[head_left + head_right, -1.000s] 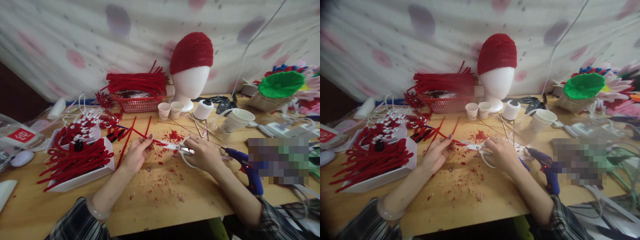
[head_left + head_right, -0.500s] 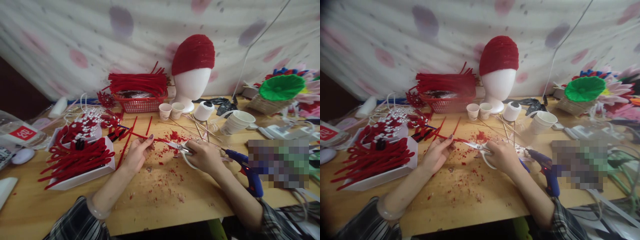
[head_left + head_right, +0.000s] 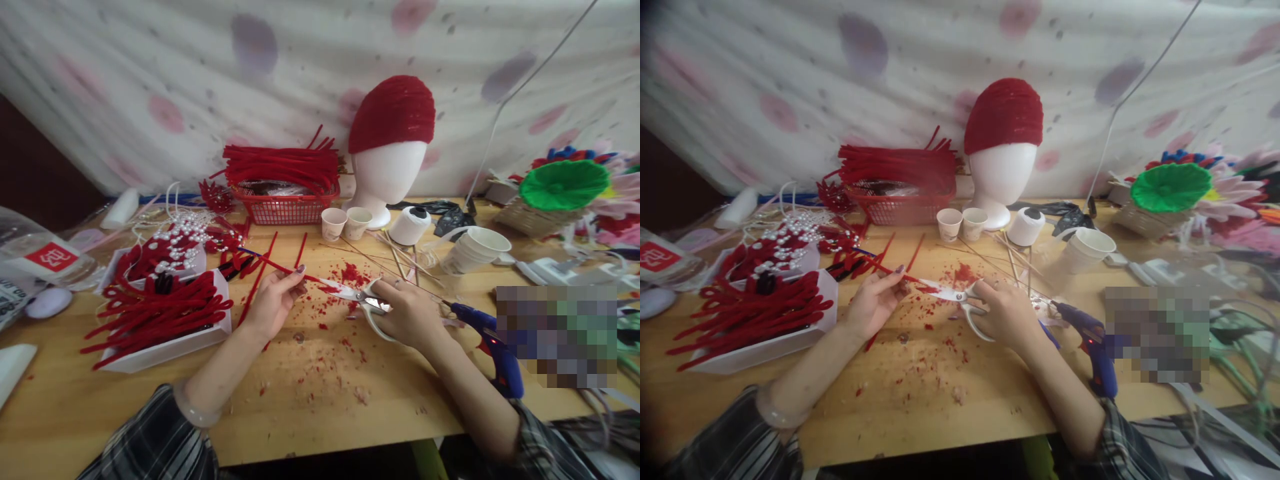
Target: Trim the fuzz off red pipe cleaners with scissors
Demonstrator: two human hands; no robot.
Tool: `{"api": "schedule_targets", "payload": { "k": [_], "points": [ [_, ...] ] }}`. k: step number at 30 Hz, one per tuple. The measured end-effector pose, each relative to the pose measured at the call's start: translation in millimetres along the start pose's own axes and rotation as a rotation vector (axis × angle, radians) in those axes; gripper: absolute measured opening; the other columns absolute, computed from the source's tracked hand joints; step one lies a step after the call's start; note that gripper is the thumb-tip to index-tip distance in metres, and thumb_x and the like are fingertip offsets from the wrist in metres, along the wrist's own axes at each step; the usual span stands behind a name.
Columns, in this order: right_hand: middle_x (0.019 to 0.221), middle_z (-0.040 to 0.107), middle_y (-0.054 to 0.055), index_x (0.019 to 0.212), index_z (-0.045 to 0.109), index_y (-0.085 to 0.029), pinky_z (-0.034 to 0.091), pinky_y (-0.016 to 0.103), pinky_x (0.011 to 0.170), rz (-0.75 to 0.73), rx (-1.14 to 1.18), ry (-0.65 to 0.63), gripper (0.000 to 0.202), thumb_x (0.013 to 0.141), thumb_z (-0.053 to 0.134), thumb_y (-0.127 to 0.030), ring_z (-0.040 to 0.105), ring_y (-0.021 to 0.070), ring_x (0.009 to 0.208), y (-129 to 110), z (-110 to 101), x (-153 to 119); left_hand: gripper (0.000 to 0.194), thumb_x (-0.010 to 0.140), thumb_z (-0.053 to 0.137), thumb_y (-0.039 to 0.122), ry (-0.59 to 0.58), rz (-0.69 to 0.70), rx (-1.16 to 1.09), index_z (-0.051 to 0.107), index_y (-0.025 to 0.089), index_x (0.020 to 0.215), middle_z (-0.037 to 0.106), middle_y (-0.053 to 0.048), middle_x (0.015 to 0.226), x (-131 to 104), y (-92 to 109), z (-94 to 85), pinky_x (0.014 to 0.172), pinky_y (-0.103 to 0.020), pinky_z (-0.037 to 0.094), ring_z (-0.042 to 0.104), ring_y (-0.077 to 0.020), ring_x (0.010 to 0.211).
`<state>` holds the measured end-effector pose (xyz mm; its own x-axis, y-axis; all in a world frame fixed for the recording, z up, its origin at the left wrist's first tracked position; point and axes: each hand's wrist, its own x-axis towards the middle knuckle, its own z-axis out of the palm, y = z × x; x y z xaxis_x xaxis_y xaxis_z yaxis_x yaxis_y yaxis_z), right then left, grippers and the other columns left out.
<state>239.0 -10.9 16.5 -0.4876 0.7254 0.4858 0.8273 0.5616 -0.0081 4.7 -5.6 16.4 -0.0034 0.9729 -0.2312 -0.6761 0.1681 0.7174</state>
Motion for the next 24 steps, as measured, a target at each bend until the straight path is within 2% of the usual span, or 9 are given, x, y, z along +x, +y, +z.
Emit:
{"api": "schedule_targets", "payload": {
  "k": [5,24],
  "points": [
    [0.066,0.061,0.002,0.069,0.057,-0.019,0.026,0.025,0.053,-0.022,0.005,0.01,0.026,0.082,0.055,-0.041,0.05,0.0125,0.057,-1.5,0.7,-0.8,0.013,0.058,0.079,0.013,-0.029,-0.009,-0.005,0.066,0.012,0.063,0.064,0.001,0.062,-0.9,0.3,0.3,0.054,-0.019,0.047,0.057,-0.0072,0.054],
    [0.057,0.057,0.001,0.063,0.054,-0.02,0.027,0.024,0.052,-0.027,0.022,0.013,0.027,0.082,0.053,-0.039,0.049,0.0125,0.054,-1.9,-4.2,0.2,0.012,0.059,0.076,0.009,-0.012,-0.024,-0.018,0.066,0.012,0.065,0.065,0.001,0.063,-0.6,-0.2,1.0,0.055,-0.019,0.047,0.058,-0.0068,0.054]
  ]
}}
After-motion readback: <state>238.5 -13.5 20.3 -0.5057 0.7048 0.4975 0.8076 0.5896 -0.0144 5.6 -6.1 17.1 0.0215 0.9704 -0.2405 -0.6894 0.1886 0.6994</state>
